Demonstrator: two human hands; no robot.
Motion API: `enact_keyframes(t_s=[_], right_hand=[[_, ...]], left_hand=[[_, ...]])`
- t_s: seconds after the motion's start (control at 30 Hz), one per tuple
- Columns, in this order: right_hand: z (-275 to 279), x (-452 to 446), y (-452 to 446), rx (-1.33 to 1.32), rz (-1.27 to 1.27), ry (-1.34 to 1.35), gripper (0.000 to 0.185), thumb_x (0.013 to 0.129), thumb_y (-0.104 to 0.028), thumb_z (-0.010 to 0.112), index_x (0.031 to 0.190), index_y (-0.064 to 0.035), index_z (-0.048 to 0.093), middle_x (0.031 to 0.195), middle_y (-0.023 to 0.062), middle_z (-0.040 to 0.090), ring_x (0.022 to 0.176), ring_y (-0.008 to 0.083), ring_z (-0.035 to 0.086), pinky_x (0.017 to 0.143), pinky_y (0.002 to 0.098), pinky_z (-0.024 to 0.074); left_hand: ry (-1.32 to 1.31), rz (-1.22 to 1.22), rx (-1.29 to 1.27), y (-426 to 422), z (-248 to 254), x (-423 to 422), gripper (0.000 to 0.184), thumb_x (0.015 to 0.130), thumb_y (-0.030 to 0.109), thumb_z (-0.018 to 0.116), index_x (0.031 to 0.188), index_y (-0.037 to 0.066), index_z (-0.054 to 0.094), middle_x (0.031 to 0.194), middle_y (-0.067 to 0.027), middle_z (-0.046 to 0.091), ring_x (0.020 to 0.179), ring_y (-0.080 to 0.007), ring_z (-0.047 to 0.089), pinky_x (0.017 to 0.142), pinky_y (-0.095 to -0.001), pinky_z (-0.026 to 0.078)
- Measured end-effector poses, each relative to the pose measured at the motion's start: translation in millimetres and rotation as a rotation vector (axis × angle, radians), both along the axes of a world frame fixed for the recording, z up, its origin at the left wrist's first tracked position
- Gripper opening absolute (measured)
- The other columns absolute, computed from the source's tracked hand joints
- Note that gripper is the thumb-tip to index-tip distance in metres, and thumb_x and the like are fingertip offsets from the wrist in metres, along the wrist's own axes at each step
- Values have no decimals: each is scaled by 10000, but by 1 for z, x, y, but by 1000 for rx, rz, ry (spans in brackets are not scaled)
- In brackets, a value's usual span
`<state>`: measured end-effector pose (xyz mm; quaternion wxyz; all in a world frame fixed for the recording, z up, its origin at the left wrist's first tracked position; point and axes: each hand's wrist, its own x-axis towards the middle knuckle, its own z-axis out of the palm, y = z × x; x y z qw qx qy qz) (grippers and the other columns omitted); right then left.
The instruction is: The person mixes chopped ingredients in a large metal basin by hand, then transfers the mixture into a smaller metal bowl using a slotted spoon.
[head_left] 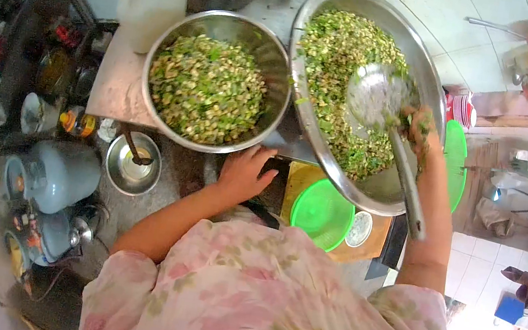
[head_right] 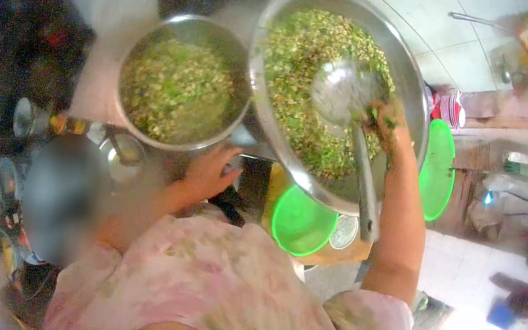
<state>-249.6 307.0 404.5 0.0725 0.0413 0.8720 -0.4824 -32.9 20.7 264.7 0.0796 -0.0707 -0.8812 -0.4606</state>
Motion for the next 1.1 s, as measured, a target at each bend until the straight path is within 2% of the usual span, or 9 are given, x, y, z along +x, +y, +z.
enact_keyframes(t_s=[0.13,0.23,0.33,0.43,0.53,0.63,0.8,0.87,1.1], right_hand=[[-19,-2,90,305,-155,-385,163,830,-180,441,951,-71,459,881,80,528,682,206,546,481,388,497],[-67,-2,176,465,-81,-598,211,835,-204,432,972,-52,486,831,71,547,674,212,550,486,380,491],[-184,6,264,208,199,-320,275,849,-212,395,1011,-20,507,808,66,571,677,220,552,517,348,486],[-233,13,163,-273,-106,-720,270,857,-200,387,1035,-29,498,857,69,566,702,198,550,549,320,485],[-266,-1,79,-484,-304,-839,264,855,-196,394,1035,-32,498,861,70,565,705,194,549,556,316,484],[-271,-16,52,-600,-422,-845,258,853,-192,402,1035,-35,498,864,71,564,708,190,548,562,311,482],[-247,-20,66,-726,-559,-745,249,850,-186,414,1034,-41,499,870,73,561,713,183,547,573,305,481],[-233,-19,74,-777,-612,-686,246,848,-183,418,1034,-43,499,873,74,560,715,180,546,578,302,480],[-155,-22,82,-898,-697,-458,235,844,-175,435,1033,-51,499,881,76,557,722,170,545,593,292,478]], left_hand=[[-139,7,18,35,-13,-54,391,774,219,578,1095,21,477,1075,-236,482,1057,-394,420,861,-440,375],[-163,63,24,56,-45,-79,471,687,252,630,1074,23,490,1030,-171,507,947,-313,501,780,-417,418],[-248,133,177,61,-42,-91,408,686,195,622,1038,27,503,991,-167,540,904,-317,527,751,-421,436],[-301,200,-5,69,-49,-86,360,706,175,590,1033,49,508,956,-161,554,872,-320,539,724,-415,448],[-403,287,239,71,-48,-88,351,734,195,563,1048,56,487,982,-149,544,902,-311,526,754,-399,436],[-422,334,828,93,-116,-90,386,747,204,547,1087,53,445,1024,-155,520,943,-310,505,775,-387,426],[-369,118,-30,59,-40,-82,314,733,180,573,1004,35,507,1011,-177,516,940,-328,501,782,-413,415],[-253,78,125,58,-69,-62,234,695,151,598,898,43,551,911,-163,531,855,-338,519,718,-423,428],[62,-29,32,6,49,-7,112,650,91,603,757,84,569,769,-103,508,711,-273,515,611,-379,431]])
